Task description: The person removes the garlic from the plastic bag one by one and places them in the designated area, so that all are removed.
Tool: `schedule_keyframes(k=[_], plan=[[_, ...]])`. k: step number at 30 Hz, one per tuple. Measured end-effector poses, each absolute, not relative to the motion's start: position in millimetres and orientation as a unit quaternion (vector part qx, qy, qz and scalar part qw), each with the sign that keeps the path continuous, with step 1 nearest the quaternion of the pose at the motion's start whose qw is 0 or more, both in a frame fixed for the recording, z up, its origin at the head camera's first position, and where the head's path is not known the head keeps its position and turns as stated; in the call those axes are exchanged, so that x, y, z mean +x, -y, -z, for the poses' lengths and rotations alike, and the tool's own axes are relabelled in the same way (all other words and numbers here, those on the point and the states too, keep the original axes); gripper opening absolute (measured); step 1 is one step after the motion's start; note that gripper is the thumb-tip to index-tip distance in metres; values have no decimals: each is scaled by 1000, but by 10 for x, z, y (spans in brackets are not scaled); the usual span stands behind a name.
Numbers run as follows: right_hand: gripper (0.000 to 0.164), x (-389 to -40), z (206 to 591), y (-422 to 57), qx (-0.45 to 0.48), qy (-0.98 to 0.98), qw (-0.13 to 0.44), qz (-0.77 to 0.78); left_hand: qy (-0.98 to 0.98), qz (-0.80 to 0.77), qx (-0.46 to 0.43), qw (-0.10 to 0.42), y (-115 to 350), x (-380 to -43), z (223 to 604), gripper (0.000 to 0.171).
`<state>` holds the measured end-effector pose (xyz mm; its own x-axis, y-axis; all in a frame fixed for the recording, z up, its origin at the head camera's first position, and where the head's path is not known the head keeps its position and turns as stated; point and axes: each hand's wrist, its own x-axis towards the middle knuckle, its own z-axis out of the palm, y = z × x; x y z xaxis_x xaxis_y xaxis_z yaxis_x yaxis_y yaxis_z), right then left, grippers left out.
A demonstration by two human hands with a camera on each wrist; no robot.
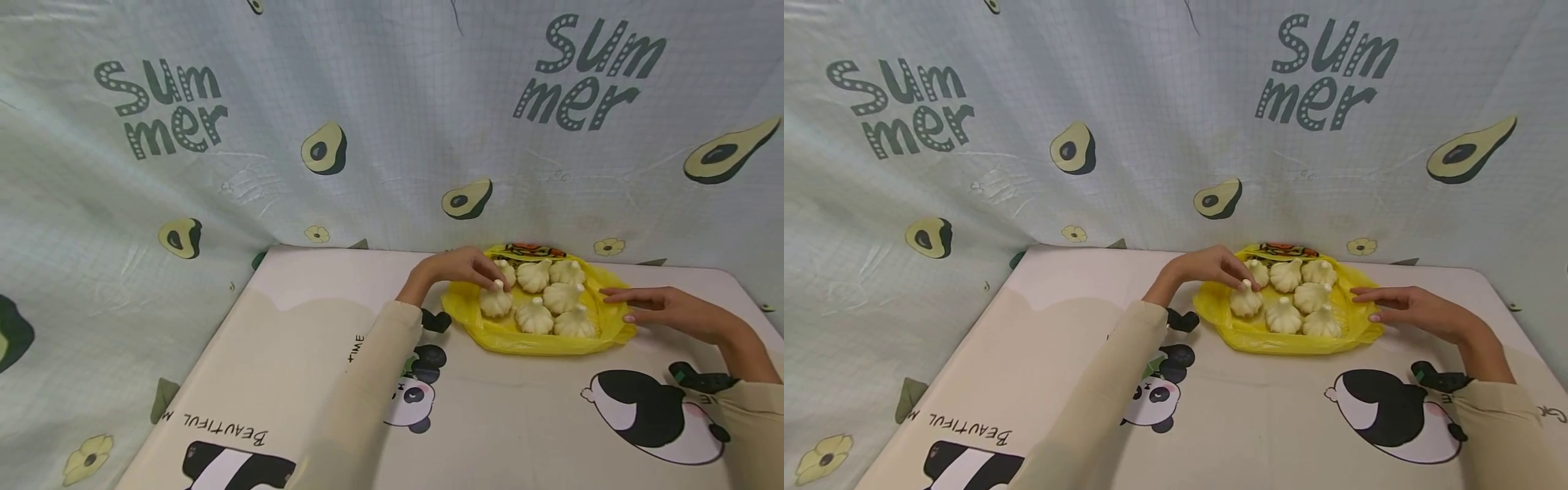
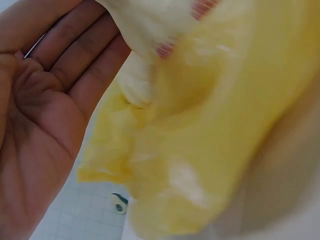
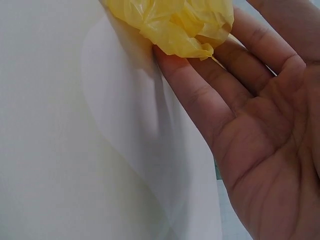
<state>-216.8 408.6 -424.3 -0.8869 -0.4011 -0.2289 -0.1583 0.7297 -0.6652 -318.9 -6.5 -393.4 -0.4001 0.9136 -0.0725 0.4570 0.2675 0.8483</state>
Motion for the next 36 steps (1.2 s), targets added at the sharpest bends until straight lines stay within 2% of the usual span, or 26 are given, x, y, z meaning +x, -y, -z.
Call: schedule_keyframes(k=[8,13,21,36], plan=[[44,-2179,4259,-4089,-156,-911,182,336,-735,-454,440,245,287,-3172,3821,24],[49,-2169,4268,-4056,-154,-912,180,335,-723,-494,428,224,479,-3124,3739,23],[46,-2082,4234,-4026,-152,-927,163,301,-744,-490,411,196,758,-3031,3681,23],[41,-1878,4254,-3957,-205,-940,35,272,-790,-460,385,127,1187,-2919,3740,22]])
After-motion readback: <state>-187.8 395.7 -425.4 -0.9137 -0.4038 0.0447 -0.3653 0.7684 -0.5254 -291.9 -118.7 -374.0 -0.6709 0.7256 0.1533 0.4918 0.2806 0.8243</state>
